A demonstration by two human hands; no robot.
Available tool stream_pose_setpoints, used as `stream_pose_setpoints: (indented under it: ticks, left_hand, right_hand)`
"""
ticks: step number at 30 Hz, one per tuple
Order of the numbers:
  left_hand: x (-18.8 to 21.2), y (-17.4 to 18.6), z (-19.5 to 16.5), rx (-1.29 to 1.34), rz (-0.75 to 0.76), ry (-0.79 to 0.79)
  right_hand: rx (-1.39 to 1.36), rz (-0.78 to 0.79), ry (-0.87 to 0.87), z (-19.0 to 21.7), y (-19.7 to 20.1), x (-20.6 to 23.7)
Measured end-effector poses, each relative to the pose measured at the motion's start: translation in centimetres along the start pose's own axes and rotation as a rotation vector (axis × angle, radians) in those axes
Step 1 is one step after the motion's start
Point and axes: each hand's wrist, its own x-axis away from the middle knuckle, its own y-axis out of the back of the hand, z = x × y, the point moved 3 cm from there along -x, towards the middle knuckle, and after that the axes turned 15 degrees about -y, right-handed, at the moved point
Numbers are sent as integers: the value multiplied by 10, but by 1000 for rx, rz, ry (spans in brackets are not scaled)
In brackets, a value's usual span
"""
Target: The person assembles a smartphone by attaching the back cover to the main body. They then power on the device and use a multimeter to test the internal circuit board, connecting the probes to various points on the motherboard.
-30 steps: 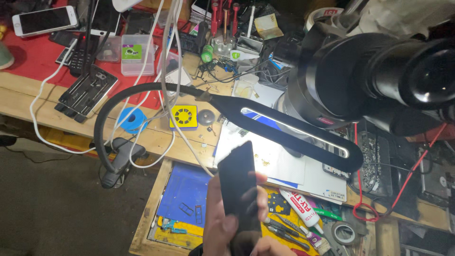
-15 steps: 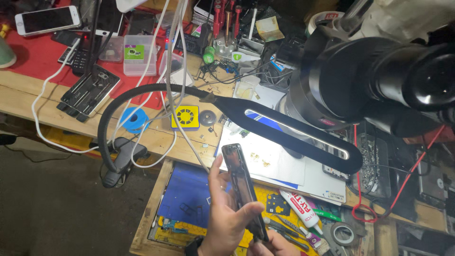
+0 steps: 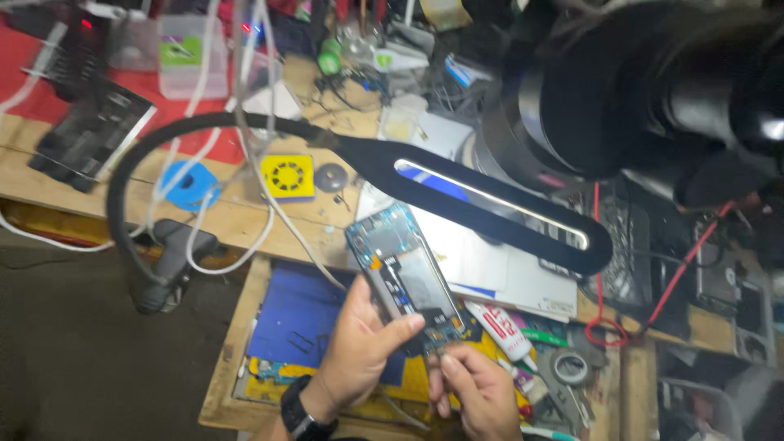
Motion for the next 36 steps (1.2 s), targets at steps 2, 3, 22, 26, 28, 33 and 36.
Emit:
stream_pose_setpoints:
  ticks: [2,3,22,26,28,33,36]
  left_hand:
    - [-1,0,0,-53,2,-19]
    - [-2,0,-1,-77,7,-42]
    - [0,4,10,-224,-70,-24]
    - [1,10,11,-372,-94,31]
    - [2,10,10,-402,-80,14]
    - [5,10,14,-278,-140,51]
    - [8,14,17,-312,-145,57]
  right_hand:
    - [43,-89,58,8,-9,0]
    - [65,-137,111,13,-14,-3]
    - [604,-422,491,71,-62,13]
    - [594,-413,446,67,-58,11]
    - [532,-450,377,62,-58,10]
    - [477,-463,356,47,-57,5]
    - [476,-437,390,38,-53,3]
